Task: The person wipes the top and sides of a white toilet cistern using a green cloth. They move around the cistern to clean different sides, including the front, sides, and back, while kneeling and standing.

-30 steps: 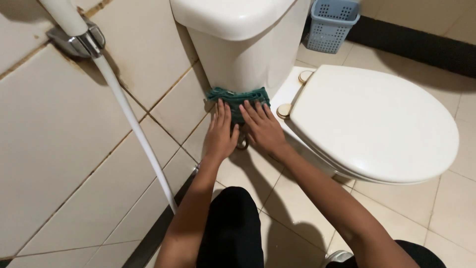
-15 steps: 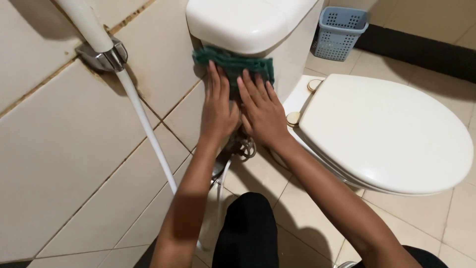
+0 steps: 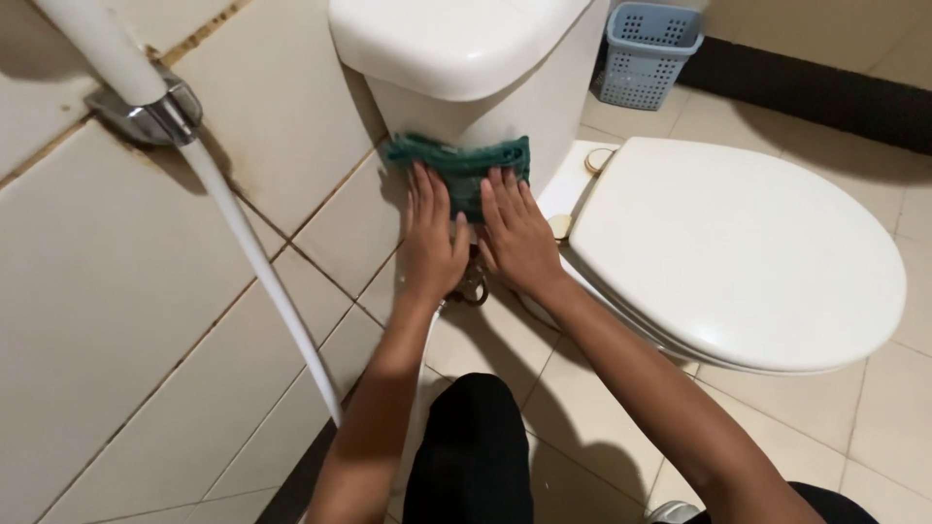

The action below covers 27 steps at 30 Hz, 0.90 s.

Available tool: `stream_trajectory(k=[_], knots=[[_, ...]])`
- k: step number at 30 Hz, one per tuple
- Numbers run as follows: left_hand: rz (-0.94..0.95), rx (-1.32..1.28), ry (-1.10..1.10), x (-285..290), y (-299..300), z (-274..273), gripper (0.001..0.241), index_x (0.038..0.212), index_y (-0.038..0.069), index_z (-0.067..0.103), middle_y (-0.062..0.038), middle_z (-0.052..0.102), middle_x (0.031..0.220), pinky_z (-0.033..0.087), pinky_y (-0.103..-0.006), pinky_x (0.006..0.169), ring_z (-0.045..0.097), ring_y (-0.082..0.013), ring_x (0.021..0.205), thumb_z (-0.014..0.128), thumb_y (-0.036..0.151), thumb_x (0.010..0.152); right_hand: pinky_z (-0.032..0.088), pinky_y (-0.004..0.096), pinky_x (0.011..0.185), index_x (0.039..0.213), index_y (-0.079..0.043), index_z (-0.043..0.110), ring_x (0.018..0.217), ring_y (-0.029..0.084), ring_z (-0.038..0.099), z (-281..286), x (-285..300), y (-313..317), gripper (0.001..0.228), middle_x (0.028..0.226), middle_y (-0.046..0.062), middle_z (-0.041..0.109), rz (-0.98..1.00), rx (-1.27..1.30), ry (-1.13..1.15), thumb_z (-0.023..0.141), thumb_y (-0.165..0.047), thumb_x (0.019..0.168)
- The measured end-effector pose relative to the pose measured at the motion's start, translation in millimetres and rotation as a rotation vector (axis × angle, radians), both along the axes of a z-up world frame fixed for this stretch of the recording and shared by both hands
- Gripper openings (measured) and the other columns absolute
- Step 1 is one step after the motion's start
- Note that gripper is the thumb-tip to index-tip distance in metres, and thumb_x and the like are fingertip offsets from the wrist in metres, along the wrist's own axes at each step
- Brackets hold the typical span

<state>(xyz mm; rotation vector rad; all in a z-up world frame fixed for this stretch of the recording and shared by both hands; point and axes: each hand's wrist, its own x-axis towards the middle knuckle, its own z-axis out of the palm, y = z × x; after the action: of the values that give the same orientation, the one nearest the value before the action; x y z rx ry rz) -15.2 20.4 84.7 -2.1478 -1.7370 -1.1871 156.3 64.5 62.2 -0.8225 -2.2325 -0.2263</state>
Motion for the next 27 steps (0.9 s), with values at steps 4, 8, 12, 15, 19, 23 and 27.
stream_trajectory(k=[4, 8, 12, 15, 19, 23, 27], knots=[[0.033, -0.101, 0.02, 14.1, -5.9, -51.3, 0.066, 0.161, -0.005, 0.025, -0.029, 0.021, 0.17, 0.02, -0.0522, 0.13, 0.021, -0.0452, 0.158, 0.049, 0.018, 0.104, 0.025, 0.052, 0.127, 0.161, 0.006, 0.014, 0.156, 0.046, 0.021, -28.4, 7.7, -4.4, 0.084, 0.167, 0.031, 0.018, -0.042, -0.139, -0.022, 0.063, -0.025, 0.1], [0.005, -0.156, 0.068, 20.6, -13.8, -85.7, 0.068, 0.16, -0.004, 0.026, -0.027, 0.025, 0.167, 0.017, -0.0539, 0.127, 0.023, -0.0434, 0.156, 0.051, 0.015, 0.1, 0.025, 0.049, 0.124, 0.16, 0.007, 0.005, 0.155, 0.048, 0.015, -55.0, 7.0, -9.8, 0.088, 0.166, 0.035, 0.01, -0.052, -0.323, 0.034, 0.06, -0.027, 0.1], [0.027, -0.221, 0.126, 24.8, -20.3, -94.6, 0.075, 0.16, -0.001, 0.026, -0.023, 0.029, 0.167, 0.018, -0.0516, 0.127, 0.026, -0.038, 0.155, 0.053, 0.009, 0.092, 0.025, 0.045, 0.125, 0.162, 0.001, 0.003, 0.158, 0.043, 0.016, -61.2, 16.2, -11.4, 0.088, 0.169, 0.03, 0.008, -0.054, -0.397, 0.005, 0.058, -0.028, 0.101], [0.035, -0.238, 0.157, 26.9, -23.6, -81.9, 0.077, 0.16, -0.002, 0.025, -0.022, 0.028, 0.167, 0.019, -0.0502, 0.126, 0.026, -0.0381, 0.155, 0.055, 0.007, 0.09, 0.022, 0.048, 0.128, 0.163, 0.0, 0.0, 0.158, 0.043, 0.016, -61.1, 20.5, -5.3, 0.088, 0.169, 0.029, 0.007, -0.022, -0.337, -0.003, 0.059, -0.03, 0.103], [0.028, -0.18, 0.209, 24.4, -20.8, -61.0, 0.077, 0.161, 0.001, 0.027, -0.018, 0.029, 0.167, 0.022, -0.049, 0.124, 0.029, -0.0375, 0.153, 0.057, 0.008, 0.091, 0.022, 0.048, 0.126, 0.162, -0.001, -0.001, 0.157, 0.045, 0.013, -44.3, 19.1, 6.6, 0.089, 0.169, 0.029, 0.003, -0.029, -0.377, 0.045, 0.06, -0.029, 0.103], [-0.006, -0.053, 0.24, 30.2, -14.5, -18.0, 0.074, 0.162, 0.008, 0.031, -0.011, 0.033, 0.167, 0.028, -0.0482, 0.125, 0.04, -0.0307, 0.149, 0.059, 0.01, 0.094, 0.02, 0.049, 0.131, 0.165, -0.008, -0.008, 0.161, 0.043, 0.009, -5.5, 22.7, 26.7, 0.09, 0.172, 0.027, -0.004, 0.023, -0.246, 0.191, 0.059, -0.027, 0.107], [0.046, 0.103, 0.275, 45.6, -4.0, 28.8, 0.068, 0.161, 0.012, 0.037, -0.001, 0.042, 0.165, 0.034, -0.0451, 0.124, 0.049, -0.0199, 0.145, 0.06, 0.009, 0.097, 0.019, 0.051, 0.136, 0.169, -0.017, -0.013, 0.166, 0.039, 0.006, 48.0, 33.0, 36.6, 0.09, 0.175, 0.02, -0.011, 0.099, -0.189, 0.258, 0.057, -0.027, 0.113]])
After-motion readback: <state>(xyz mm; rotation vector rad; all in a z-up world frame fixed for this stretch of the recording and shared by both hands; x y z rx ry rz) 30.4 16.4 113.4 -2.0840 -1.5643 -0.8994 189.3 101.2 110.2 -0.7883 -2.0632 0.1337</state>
